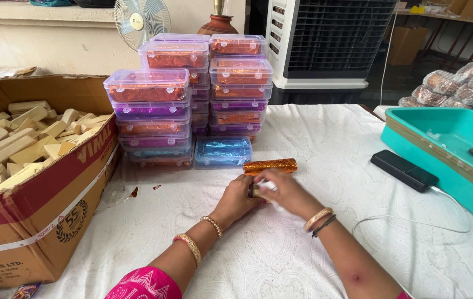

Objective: Wrapping rectangular objects in foil and orange packaging material.

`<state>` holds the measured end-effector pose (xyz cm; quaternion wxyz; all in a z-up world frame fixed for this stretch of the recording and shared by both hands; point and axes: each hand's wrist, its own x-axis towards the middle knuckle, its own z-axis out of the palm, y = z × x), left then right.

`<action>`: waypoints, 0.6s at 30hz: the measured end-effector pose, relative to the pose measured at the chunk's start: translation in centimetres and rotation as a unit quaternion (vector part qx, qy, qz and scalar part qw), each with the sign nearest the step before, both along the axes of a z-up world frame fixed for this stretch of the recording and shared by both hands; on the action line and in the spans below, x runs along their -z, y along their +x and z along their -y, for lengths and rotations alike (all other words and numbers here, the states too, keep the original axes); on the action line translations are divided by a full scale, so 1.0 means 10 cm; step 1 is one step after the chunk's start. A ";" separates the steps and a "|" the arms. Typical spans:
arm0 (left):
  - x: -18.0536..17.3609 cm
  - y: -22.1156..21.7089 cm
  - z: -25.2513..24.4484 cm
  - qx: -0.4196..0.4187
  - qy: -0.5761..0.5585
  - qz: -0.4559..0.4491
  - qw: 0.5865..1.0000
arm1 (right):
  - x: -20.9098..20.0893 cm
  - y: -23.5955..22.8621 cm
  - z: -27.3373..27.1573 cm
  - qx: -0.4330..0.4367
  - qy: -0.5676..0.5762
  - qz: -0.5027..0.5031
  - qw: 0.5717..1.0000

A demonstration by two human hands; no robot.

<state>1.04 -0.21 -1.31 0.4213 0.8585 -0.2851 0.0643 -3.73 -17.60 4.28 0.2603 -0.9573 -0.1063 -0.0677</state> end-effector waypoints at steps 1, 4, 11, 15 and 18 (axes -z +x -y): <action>0.08 0.04 0.00 0.002 -0.012 0.015 1.000 | -0.03 -0.05 -0.09 -0.058 0.019 -0.021 0.998; -0.10 -0.08 -0.01 -0.006 0.029 -0.031 0.999 | 0.02 -0.04 -0.07 -0.101 -0.032 0.032 0.994; -0.16 -0.13 0.00 -0.007 0.016 -0.035 0.999 | -0.26 -0.11 0.32 0.057 -0.060 -0.071 0.994; -0.44 -0.41 -0.09 -0.023 0.038 0.015 0.999 | -0.20 -0.01 0.36 0.086 -0.021 0.007 0.996; -0.56 -0.57 -0.11 -0.011 0.014 0.100 0.995 | -0.08 0.07 0.28 -0.001 0.193 0.043 0.980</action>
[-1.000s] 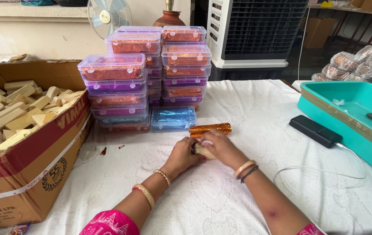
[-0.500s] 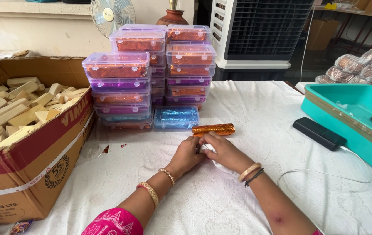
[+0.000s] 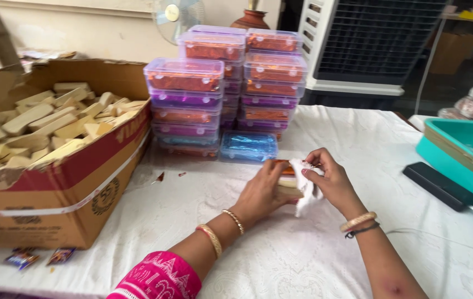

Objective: Wrapping rectangular objects in foil and orange packaging material.

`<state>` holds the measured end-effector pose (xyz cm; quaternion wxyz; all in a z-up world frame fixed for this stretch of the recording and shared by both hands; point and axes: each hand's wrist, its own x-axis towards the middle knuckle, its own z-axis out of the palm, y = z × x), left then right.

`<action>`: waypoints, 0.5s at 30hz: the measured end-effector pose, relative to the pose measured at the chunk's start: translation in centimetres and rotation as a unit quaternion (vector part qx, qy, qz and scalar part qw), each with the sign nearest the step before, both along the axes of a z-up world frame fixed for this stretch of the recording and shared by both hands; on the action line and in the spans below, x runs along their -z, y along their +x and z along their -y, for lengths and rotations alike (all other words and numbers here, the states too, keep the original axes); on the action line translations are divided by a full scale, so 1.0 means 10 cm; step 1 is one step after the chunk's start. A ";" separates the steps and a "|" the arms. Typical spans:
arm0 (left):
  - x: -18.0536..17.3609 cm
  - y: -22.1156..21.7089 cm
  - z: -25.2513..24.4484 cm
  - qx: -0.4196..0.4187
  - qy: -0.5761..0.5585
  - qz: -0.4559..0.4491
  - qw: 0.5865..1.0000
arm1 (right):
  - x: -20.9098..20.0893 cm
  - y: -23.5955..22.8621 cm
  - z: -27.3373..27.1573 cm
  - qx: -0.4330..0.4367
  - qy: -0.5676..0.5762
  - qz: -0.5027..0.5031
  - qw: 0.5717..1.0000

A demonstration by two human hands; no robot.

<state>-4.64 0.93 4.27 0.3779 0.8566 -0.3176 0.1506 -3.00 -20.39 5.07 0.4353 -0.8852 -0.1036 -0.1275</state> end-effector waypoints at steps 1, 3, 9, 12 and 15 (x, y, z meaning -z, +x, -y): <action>0.02 0.00 0.01 0.034 -0.035 0.070 0.996 | 0.05 0.02 -0.03 -0.058 0.093 0.041 0.993; 0.05 -0.02 0.02 0.045 -0.041 0.088 0.994 | 0.04 -0.04 -0.09 -0.132 0.166 0.011 0.977; 0.00 0.19 -0.13 -0.021 0.026 0.161 0.986 | 0.04 -0.04 -0.07 -0.235 0.225 -0.059 0.944; -0.15 0.27 -0.45 -0.123 -0.019 0.235 0.964 | 0.05 -0.01 -0.04 -0.196 0.164 0.003 0.967; -0.29 0.26 -0.77 -0.253 -0.095 0.263 0.926 | 0.06 0.01 0.00 -0.144 0.127 0.047 0.980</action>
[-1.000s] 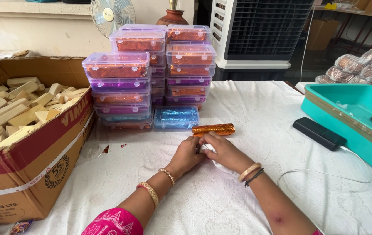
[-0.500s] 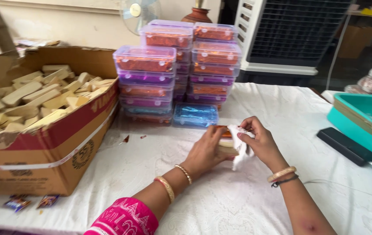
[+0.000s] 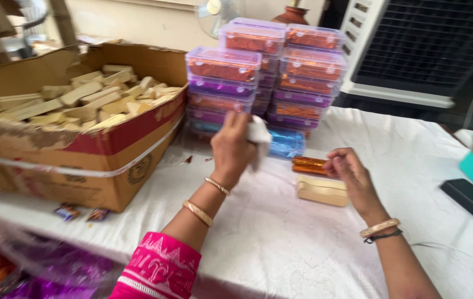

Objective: Wrapping rectangular objects in foil and orange packaging material.

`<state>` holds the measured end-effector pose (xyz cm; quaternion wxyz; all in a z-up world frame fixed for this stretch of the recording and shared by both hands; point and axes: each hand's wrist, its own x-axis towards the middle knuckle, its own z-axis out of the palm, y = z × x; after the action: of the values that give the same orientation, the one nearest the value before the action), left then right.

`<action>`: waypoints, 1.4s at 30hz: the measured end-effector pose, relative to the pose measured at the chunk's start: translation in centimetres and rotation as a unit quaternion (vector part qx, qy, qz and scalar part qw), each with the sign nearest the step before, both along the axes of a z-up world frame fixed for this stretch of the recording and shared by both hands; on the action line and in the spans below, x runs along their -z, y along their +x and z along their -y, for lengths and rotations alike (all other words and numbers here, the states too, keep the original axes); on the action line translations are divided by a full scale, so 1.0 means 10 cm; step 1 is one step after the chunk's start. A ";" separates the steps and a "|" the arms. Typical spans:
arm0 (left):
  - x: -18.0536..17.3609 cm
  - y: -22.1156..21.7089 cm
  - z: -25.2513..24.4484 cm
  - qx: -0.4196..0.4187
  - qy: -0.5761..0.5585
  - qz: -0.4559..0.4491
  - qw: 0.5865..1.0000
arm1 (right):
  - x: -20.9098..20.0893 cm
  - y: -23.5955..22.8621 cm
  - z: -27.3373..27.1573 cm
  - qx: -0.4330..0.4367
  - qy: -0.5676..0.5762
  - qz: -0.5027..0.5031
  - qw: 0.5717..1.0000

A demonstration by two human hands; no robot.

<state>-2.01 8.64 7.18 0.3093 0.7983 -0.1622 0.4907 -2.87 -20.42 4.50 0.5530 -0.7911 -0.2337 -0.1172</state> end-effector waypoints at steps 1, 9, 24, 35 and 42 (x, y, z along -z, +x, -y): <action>-0.05 -0.04 -0.13 -0.053 -0.054 -0.016 0.997 | 0.01 0.01 -0.01 0.020 -0.001 0.013 1.000; 0.08 -0.49 -0.56 -0.204 -0.078 -0.028 0.976 | 0.11 0.10 0.00 0.058 -0.047 0.111 0.991; 0.22 -1.63 -1.40 -0.035 0.043 -0.218 0.974 | 0.15 0.08 0.08 0.120 -0.073 0.126 0.982; 0.60 -2.66 -3.40 -0.355 0.072 -0.454 0.814 | 0.02 0.02 0.22 0.147 0.105 0.255 0.950; 1.38 -2.54 -4.04 -0.485 0.263 -0.454 0.700 | -0.05 -0.05 0.17 0.203 0.124 0.228 0.944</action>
<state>-27.42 49.05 -6.57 -0.1574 0.9414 0.2849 0.0887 -3.37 -22.10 4.99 0.5429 -0.6993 -0.1715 -0.4323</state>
